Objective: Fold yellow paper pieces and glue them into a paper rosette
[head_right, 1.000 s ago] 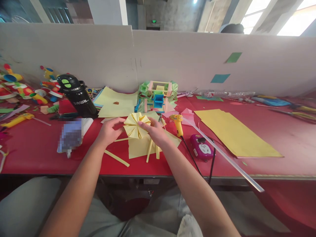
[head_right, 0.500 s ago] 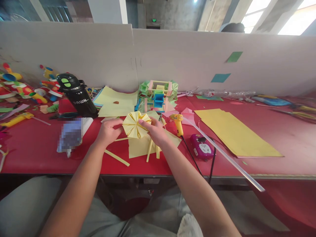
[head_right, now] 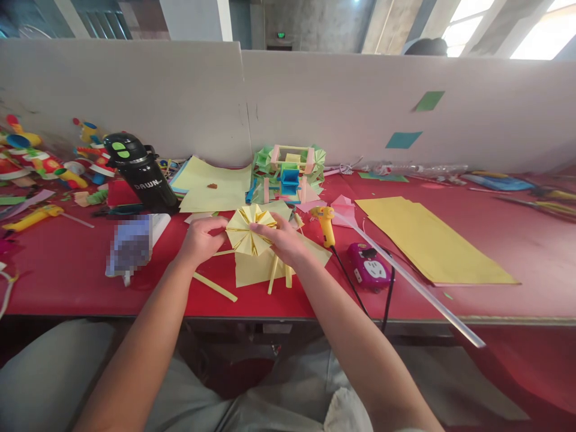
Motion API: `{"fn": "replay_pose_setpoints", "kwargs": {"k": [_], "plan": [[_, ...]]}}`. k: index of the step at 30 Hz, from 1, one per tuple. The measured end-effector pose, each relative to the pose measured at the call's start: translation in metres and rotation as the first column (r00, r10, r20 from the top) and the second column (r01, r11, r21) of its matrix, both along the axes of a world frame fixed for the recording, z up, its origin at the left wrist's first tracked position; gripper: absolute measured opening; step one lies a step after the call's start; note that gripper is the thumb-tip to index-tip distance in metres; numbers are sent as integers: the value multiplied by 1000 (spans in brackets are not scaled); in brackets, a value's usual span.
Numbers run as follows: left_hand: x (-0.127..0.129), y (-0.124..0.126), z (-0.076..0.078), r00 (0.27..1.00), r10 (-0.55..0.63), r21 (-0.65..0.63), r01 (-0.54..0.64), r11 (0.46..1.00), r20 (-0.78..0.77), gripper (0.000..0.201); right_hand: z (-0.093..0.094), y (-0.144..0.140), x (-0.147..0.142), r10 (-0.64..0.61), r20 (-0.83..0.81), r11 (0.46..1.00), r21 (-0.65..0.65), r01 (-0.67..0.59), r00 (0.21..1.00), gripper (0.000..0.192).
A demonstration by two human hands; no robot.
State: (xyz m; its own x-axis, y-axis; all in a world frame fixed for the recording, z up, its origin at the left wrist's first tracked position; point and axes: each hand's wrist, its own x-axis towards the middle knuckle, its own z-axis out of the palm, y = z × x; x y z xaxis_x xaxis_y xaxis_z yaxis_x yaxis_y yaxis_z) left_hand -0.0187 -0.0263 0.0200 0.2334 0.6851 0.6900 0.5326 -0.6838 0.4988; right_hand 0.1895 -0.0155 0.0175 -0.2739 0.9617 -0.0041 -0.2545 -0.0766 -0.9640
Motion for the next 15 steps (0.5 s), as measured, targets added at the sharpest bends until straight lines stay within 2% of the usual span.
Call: {"fn": "replay_pose_setpoints", "kwargs": {"k": [3,7,15], "plan": [[0,0,1,1000,20,-24,-20,1000,4,14,0,1,0,16,-24,998,-58,-17,1000,66],[2,1,0,998,53,19,-53,998,17,13,5,-1,-3,-6,-69,998,-69,1,998,49],[3,2,-1,996,91,99,-92,991,14,14,4,-4,-5,84,-108,995,-35,-89,991,57]]}}
